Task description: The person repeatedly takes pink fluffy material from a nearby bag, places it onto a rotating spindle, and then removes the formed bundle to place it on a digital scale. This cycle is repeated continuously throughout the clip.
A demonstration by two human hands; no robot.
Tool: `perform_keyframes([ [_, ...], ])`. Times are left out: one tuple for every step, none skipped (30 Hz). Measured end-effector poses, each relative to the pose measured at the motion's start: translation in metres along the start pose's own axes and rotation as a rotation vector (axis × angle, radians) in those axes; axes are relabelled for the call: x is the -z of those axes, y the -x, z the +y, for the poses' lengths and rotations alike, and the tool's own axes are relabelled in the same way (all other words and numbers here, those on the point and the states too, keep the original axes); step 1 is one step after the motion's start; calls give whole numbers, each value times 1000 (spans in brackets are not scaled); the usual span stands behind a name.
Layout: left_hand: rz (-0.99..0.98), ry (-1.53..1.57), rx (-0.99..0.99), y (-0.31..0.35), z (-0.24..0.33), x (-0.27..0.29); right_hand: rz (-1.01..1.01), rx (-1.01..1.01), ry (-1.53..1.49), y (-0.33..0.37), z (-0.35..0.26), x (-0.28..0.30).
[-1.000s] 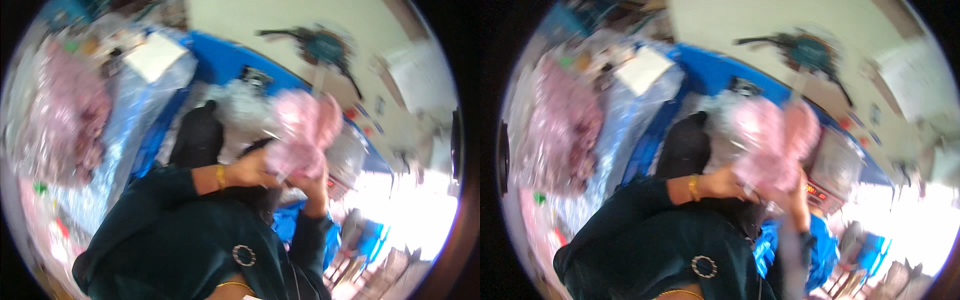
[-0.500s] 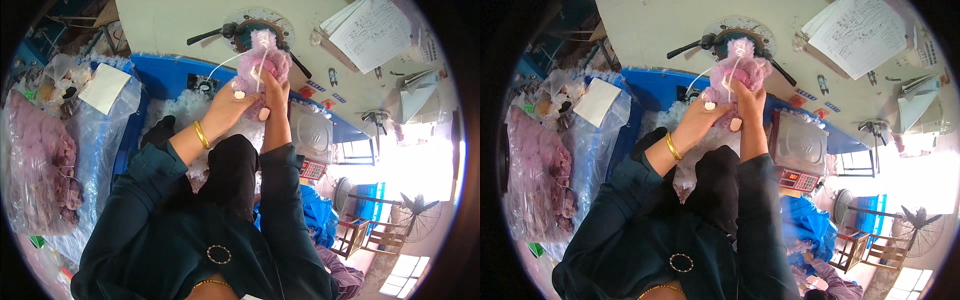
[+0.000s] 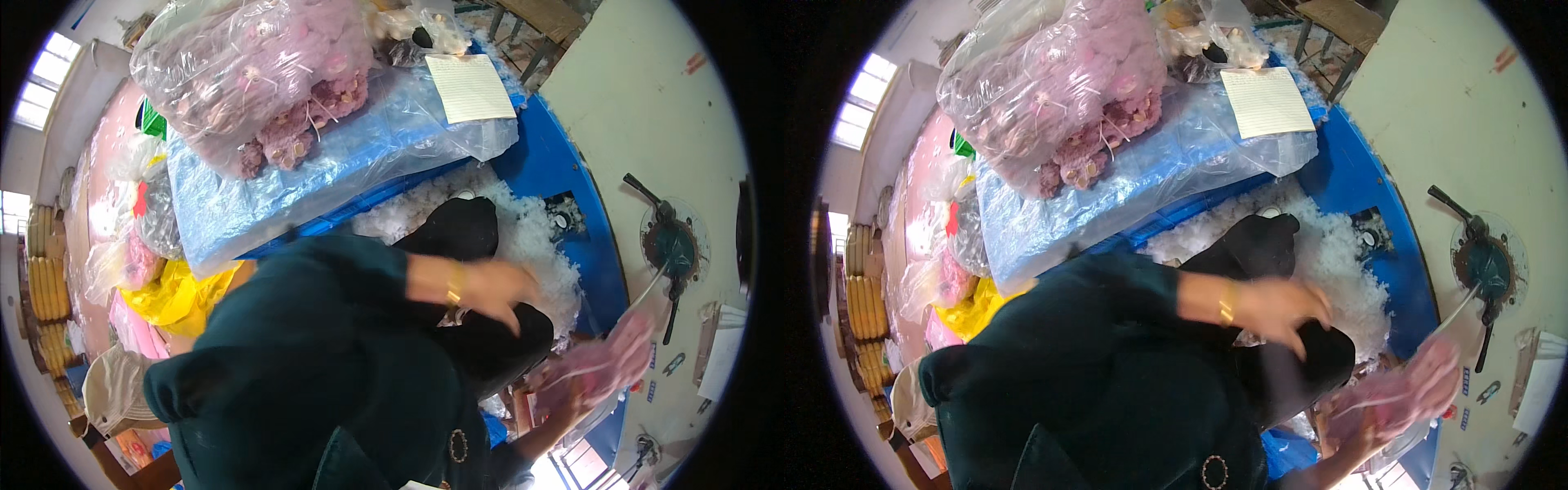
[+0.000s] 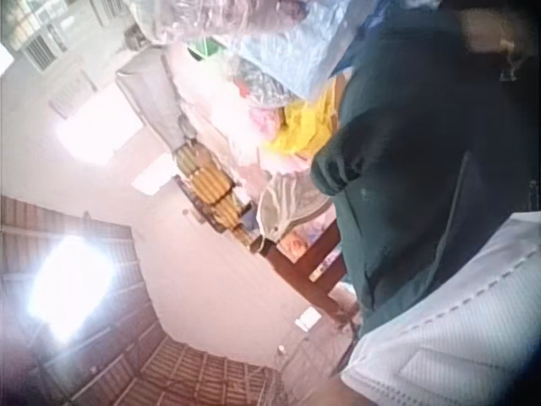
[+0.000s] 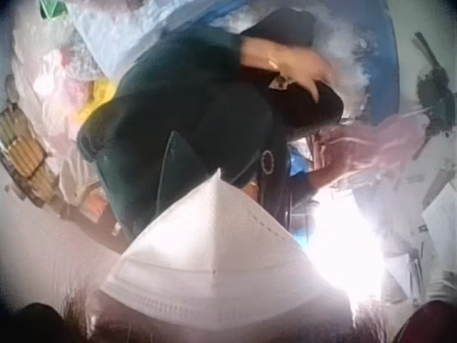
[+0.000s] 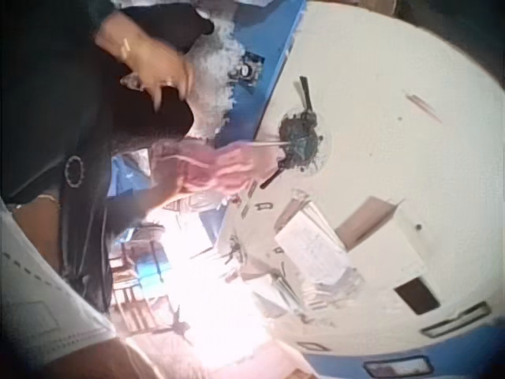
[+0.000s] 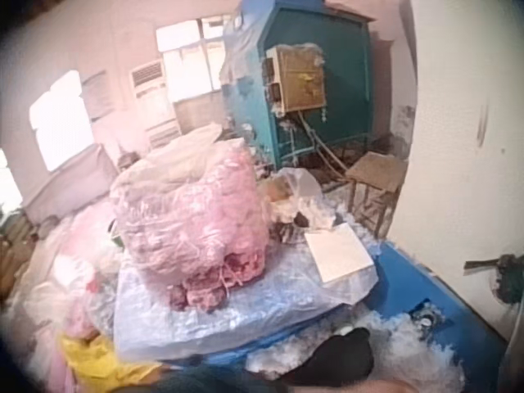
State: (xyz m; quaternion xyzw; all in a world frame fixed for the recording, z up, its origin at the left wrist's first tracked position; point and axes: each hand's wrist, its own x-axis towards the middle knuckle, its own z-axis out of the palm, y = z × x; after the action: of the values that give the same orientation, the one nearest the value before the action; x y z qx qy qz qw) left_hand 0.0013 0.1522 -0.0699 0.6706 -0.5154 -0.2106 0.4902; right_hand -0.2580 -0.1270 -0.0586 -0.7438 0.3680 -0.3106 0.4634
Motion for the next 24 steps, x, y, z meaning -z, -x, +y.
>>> perform_keyframes([
  [145, -246, 75, 32, -22, 38, 1, -2, 93, 13, 18, 22],
  [209, -421, 529, 56, -13, 78, 2, -10, 179, 29, 37, 47],
  [346, -534, 676, 110, -51, 107, -17, -39, 250, 47, 55, 73],
  [312, -1176, 796, 160, -73, 125, -11, -115, 356, 62, 67, 101],
  [667, -1249, 893, 172, -49, 156, -35, -241, 475, 86, 74, 121],
  [797, -1299, 1171, 207, -67, 179, -87, -353, 587, 100, 78, 140],
  [967, -1477, 1071, 244, -80, 190, -153, -456, 685, 114, 82, 158],
  [1021, -1342, 1196, 261, -90, 200, -232, -510, 768, 117, 82, 174],
  [1064, -1199, 1315, 271, -99, 207, -306, -530, 823, 118, 79, 180],
  [1070, -1207, 1309, 282, -109, 211, -380, -508, 841, 106, 71, 170],
  [1076, -1216, 1303, 292, -119, 214, -438, -451, 818, 88, 67, 155],
  [1088, -1217, 1289, 295, -127, 215, -468, -390, 766, 73, 54, 130],
  [1118, -1159, 1220, 284, -131, 217, -463, -344, 698, 66, 39, 105],
  [1154, -1105, 1185, 284, -127, 213, -488, -387, 530, 52, 9, 65],
  [1194, -1059, 1154, 287, -121, 212, -507, -315, 491, 45, -18, 28],
  [1216, -1008, 1112, 280, -115, 213, -498, -250, 449, 44, -38, 2],
  [1233, -957, 1061, 273, -112, 213, -531, -238, 402, 41, -47, -17],
  [1390, -746, 849, 269, -111, 211, -565, -225, 355, 37, -51, -34],
  [1483, -421, 698, 256, -102, 203, -643, -220, 178, 32, -47, -55],
  [1466, -120, 595, 238, -82, 196, -713, -197, 132, 32, -70, -85],
  [1422, 179, 492, 220, -63, 187, -785, -222, 7, 31, -72, -109],
  [1405, 230, 438, 206, -50, 176, -867, -217, -53, 31, -81, -133],
  [1369, 304, 388, 185, -40, 157, -949, -240, -156, 30, -78, -156],
  [1266, 318, 367, 164, -26, 141, -1012, -302, -263, 32, -81, -182],
])
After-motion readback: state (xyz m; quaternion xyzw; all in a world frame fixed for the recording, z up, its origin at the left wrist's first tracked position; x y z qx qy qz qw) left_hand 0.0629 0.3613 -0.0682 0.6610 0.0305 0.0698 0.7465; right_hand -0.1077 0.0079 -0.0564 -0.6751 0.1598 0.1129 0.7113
